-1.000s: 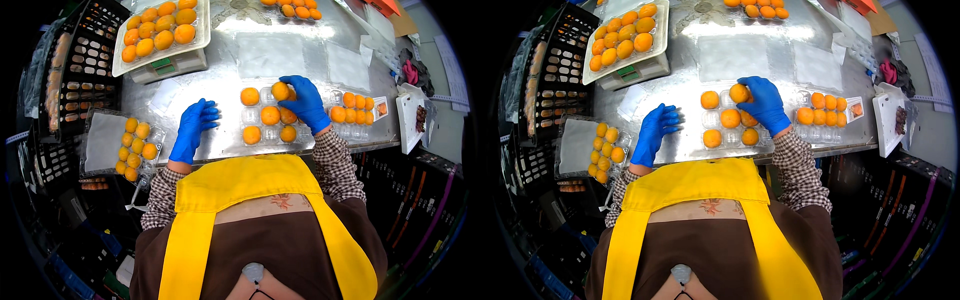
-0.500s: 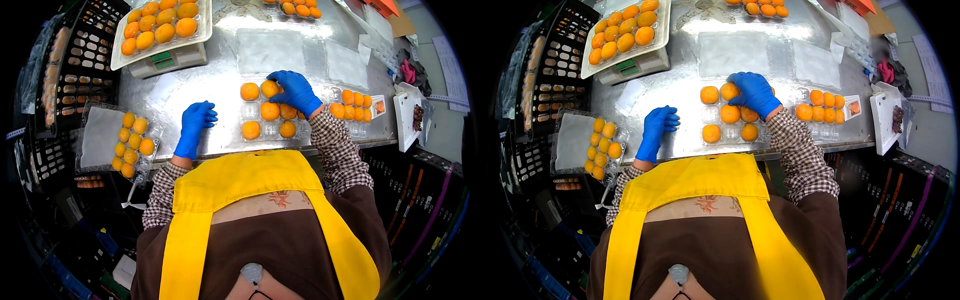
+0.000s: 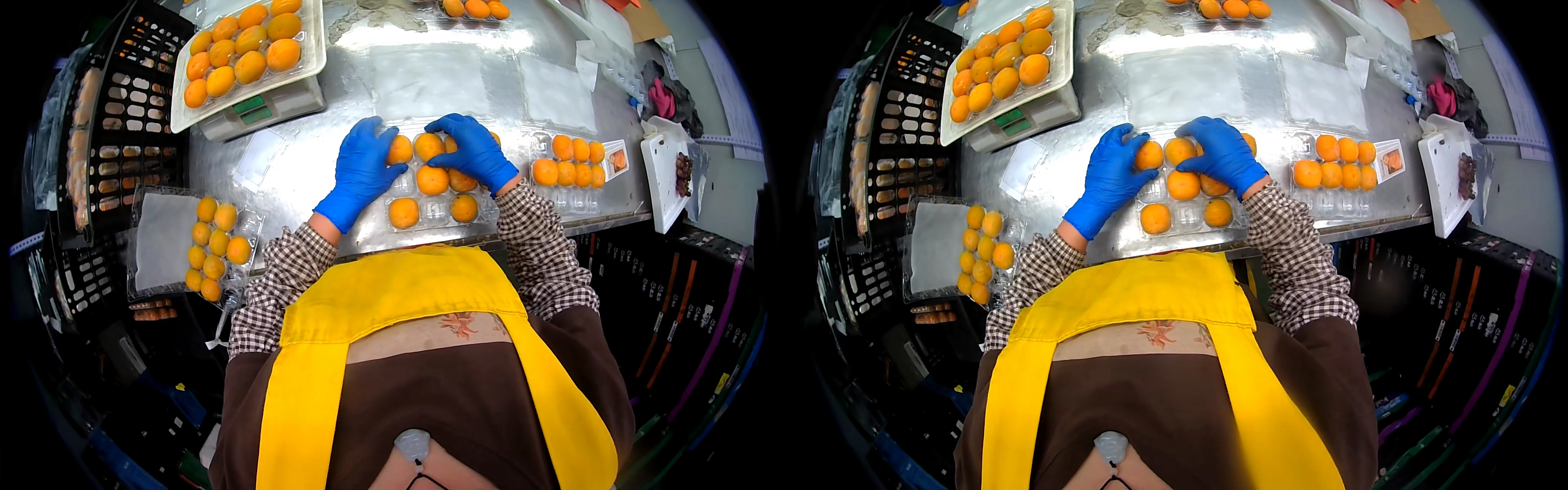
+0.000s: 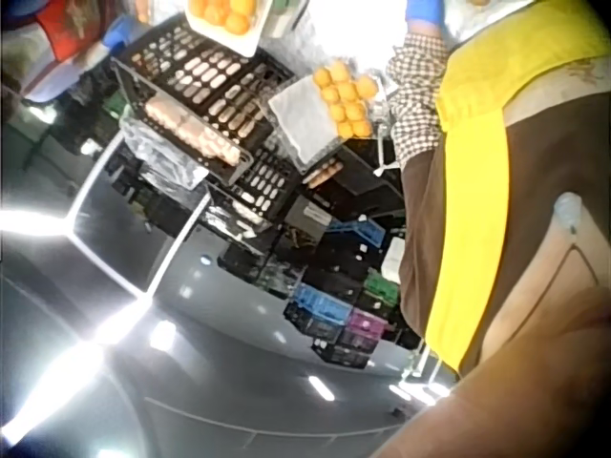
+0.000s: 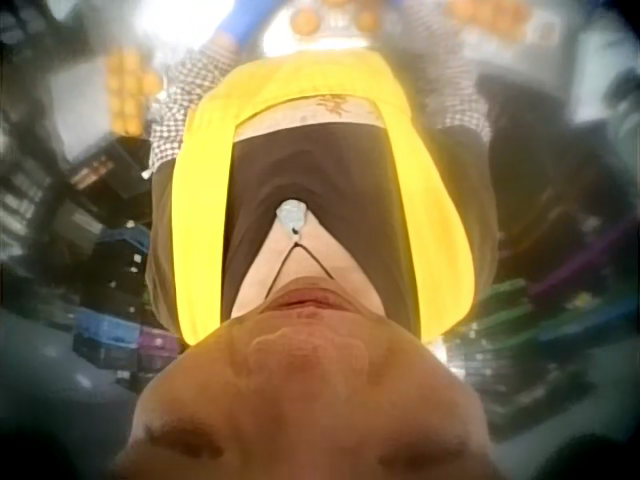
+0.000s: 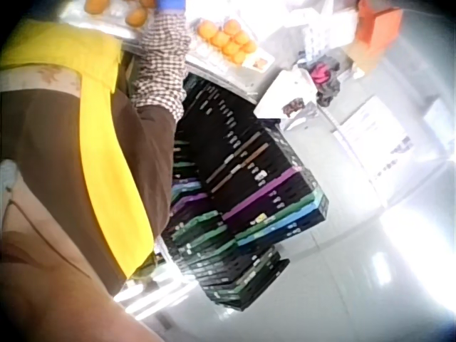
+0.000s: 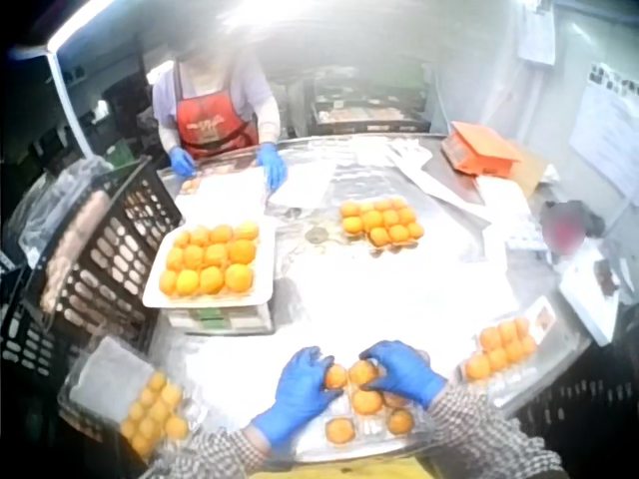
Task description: The person picks up containers of persimmons from a crate, removes individual fruits to sort them, and then packs them into plastic trays before applying product labels to the finished packages.
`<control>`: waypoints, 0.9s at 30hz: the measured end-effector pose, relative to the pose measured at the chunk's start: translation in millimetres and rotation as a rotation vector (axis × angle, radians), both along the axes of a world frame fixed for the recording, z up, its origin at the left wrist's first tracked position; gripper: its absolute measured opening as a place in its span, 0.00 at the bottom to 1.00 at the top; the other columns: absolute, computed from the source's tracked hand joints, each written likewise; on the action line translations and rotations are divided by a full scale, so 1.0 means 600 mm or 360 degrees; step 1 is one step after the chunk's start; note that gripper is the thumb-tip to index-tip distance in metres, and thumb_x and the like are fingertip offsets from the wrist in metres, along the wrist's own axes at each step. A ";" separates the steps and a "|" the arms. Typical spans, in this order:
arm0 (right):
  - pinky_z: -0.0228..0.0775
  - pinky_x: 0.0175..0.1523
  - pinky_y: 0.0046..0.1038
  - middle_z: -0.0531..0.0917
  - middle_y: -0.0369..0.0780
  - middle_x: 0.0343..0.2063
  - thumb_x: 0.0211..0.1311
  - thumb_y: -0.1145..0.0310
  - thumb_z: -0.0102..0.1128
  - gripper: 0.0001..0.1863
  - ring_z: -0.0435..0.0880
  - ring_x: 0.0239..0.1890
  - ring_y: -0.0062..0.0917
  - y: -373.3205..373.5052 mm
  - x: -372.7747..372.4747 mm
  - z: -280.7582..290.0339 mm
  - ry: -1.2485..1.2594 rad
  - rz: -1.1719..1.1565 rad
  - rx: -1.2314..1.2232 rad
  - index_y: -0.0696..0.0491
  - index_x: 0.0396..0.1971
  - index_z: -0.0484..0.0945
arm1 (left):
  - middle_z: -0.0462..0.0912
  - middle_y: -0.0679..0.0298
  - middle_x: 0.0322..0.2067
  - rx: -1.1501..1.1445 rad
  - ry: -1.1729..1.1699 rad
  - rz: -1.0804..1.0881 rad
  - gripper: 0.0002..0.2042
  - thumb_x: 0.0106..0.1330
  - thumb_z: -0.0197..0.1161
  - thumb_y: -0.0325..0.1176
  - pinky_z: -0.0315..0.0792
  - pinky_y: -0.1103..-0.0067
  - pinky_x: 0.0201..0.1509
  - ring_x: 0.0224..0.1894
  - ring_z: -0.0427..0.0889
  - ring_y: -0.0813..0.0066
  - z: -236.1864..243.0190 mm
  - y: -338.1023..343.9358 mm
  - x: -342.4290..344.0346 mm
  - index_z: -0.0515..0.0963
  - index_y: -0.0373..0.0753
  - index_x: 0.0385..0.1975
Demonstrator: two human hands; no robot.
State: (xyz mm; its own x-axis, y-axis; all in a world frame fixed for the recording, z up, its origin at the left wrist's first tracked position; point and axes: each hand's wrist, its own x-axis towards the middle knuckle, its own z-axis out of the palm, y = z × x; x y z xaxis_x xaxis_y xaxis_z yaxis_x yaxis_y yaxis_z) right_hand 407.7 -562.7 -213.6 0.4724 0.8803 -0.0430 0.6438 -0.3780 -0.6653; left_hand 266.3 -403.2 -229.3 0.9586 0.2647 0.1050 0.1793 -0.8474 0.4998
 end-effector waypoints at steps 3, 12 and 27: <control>0.66 0.47 0.31 0.76 0.39 0.36 0.38 0.61 0.67 0.22 0.74 0.41 0.34 -0.003 -0.005 -0.001 -0.0012 -0.0044 0.0004 0.49 0.38 0.75 | 0.68 0.53 0.48 -0.0025 0.0016 -0.0029 0.25 0.43 0.69 0.40 0.65 0.70 0.53 0.51 0.68 0.57 0.000 0.004 0.004 0.74 0.41 0.44; 0.65 0.47 0.29 0.76 0.41 0.36 0.47 0.64 0.62 0.16 0.74 0.42 0.32 -0.022 -0.026 0.048 0.0203 -0.0357 0.0489 0.52 0.38 0.75 | 0.69 0.60 0.51 -0.2609 -0.0057 0.0186 0.26 0.52 0.65 0.34 0.65 0.76 0.55 0.51 0.70 0.72 0.042 0.047 -0.027 0.67 0.34 0.51; 0.66 0.48 0.25 0.76 0.38 0.39 0.48 0.71 0.63 0.17 0.74 0.42 0.26 0.012 -0.054 0.093 0.0491 -0.0197 0.0654 0.53 0.41 0.74 | 0.66 0.55 0.52 -0.3283 -0.0195 0.0067 0.34 0.54 0.63 0.43 0.67 0.69 0.55 0.51 0.70 0.64 0.067 0.028 -0.045 0.57 0.35 0.58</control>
